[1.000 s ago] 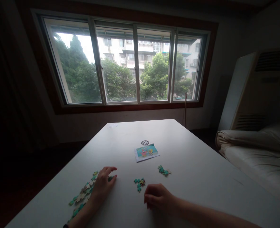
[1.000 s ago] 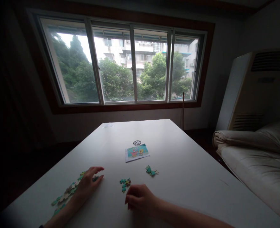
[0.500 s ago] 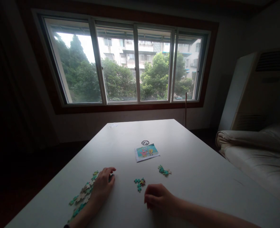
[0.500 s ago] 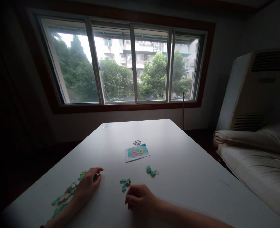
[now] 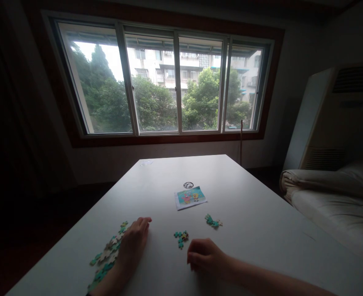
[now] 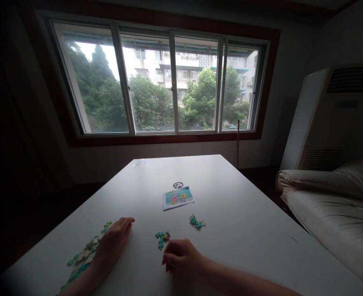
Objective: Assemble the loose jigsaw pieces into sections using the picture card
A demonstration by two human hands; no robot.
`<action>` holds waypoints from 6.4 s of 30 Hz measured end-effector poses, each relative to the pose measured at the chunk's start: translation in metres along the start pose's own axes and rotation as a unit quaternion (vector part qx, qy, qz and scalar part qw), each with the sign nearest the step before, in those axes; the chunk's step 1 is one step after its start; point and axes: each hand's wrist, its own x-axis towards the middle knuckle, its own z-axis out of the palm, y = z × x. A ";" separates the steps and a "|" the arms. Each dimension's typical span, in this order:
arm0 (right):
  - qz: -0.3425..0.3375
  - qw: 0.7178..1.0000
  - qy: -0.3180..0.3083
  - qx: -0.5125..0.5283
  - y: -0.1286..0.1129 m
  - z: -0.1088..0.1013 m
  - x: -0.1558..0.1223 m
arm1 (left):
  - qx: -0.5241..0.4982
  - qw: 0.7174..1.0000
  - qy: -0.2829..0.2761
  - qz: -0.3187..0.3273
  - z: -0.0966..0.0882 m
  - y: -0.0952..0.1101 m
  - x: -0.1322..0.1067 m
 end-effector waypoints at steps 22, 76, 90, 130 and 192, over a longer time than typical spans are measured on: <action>-0.008 1.000 -0.012 0.021 -0.001 -0.001 0.000 | -0.034 0.858 0.098 0.503 -0.046 0.076 -0.036; -0.017 0.999 0.007 -0.040 -0.005 0.001 -0.002 | -0.167 0.900 0.043 0.400 -0.019 0.081 -0.034; -0.019 0.999 0.009 -0.035 -0.006 0.001 -0.002 | -0.165 0.894 0.065 0.411 -0.027 0.088 -0.030; -0.018 1.000 0.008 0.017 0.007 0.000 0.003 | -0.143 0.894 0.068 0.419 -0.025 0.086 -0.033; -0.021 1.000 0.005 0.014 -0.001 -0.001 0.001 | -0.133 0.912 0.043 0.386 -0.021 0.082 -0.036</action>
